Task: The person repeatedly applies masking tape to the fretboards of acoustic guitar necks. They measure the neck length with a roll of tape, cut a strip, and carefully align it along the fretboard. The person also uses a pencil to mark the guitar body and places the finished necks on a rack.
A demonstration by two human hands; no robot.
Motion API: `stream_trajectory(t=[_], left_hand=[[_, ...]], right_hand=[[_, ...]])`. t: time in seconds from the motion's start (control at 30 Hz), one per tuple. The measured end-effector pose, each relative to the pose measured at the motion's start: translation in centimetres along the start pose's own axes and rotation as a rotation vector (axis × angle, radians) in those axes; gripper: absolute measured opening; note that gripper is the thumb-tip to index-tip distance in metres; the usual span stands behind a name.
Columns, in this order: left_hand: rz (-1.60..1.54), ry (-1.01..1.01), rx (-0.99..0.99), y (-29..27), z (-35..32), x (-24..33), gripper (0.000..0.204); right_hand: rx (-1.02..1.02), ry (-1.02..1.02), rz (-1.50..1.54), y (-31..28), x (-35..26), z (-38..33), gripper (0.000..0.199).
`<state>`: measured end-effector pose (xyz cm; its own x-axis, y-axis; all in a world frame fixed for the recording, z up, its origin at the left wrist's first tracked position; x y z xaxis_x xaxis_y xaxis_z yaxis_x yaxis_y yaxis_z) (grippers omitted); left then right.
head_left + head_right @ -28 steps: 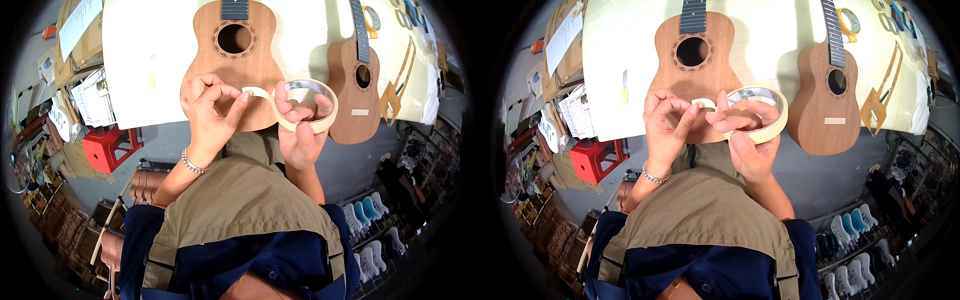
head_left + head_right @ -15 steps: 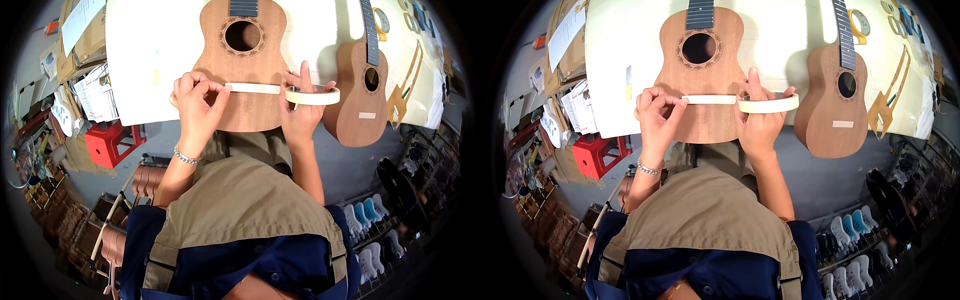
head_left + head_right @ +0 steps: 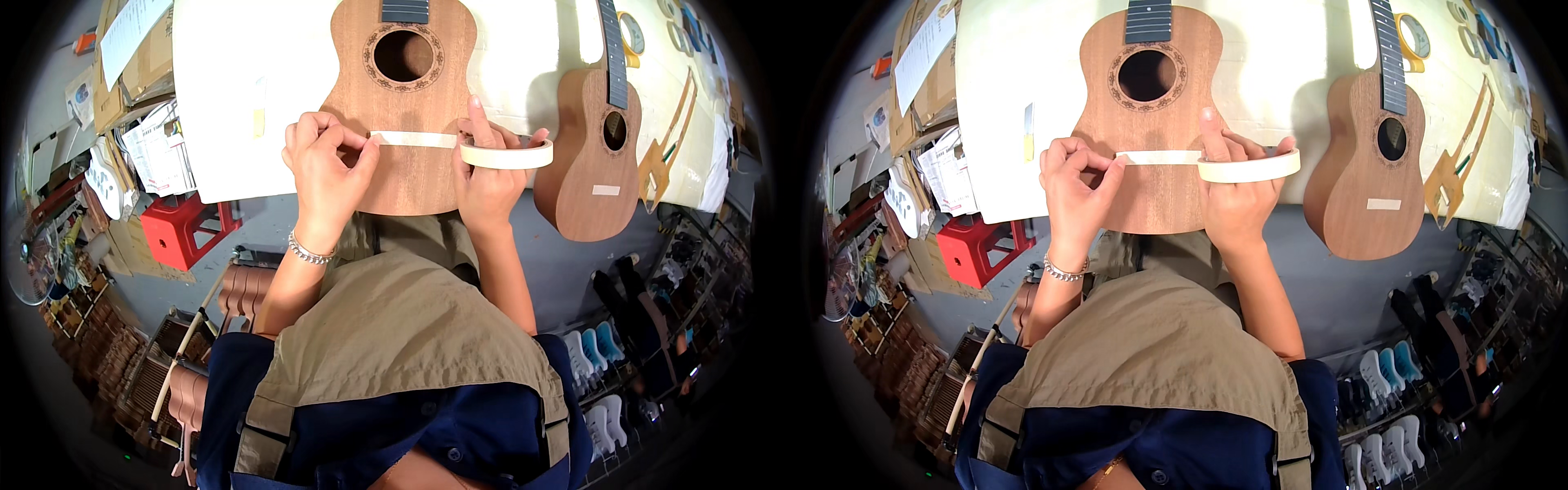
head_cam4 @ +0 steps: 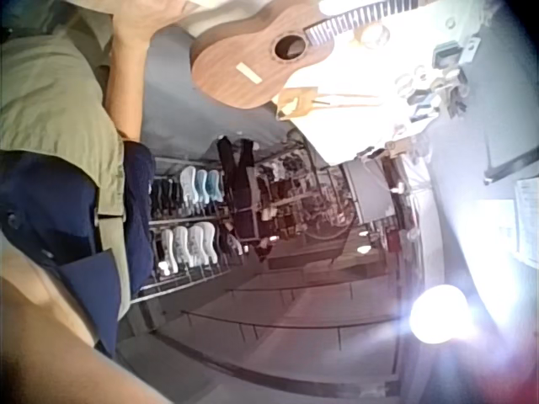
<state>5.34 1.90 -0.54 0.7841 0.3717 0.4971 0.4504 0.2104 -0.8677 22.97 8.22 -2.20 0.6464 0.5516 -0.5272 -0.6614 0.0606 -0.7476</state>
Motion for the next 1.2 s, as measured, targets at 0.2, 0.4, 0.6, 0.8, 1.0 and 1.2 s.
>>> stream_trajectory(t=[0.2, 0.4, 0.6, 0.8, 1.0, 1.2], left_hand=[[0.226, 0.265, 0.112, 0.2, -1.4, 1.4, 0.041], [0.598, 0.082, 0.001, -0.8, -3.6, -2.8, 0.044], [0.467, -0.141, 0.144, 0.2, 3.8, -14.5, 0.037], [-0.116, -0.289, 0.0, -4.7, 6.3, -10.8, 0.027], [-0.633, -0.228, -0.484, -2.6, 2.4, 0.1, 0.014], [-0.513, -0.246, -0.737, 0.3, 1.9, 2.8, 0.016]], right_hand=[[-0.006, 0.007, -0.004, 0.3, 0.3, -0.2, 0.059], [0.008, 0.013, -0.013, 0.4, 0.2, -0.4, 0.055], [0.025, 0.018, 0.004, 0.5, 0.4, -0.3, 0.051], [0.058, 0.019, 0.004, 1.0, 0.9, -0.6, 0.047], [0.068, 0.016, 0.051, 0.9, 0.9, -0.8, 0.047], [0.055, 0.011, 0.058, 0.9, 0.8, -0.8, 0.045]])
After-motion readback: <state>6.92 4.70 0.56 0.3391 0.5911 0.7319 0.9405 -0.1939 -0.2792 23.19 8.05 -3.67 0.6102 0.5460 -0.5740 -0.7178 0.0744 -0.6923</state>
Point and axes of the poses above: each hand's wrist, its own z-axis towards the middle knuckle, its own y-axis out of the palm, x = y × z, the point moved 1 cm from there along z, towards the middle knuckle, and after that the axes turned 9 degrees about z, right-handed, at the moved point
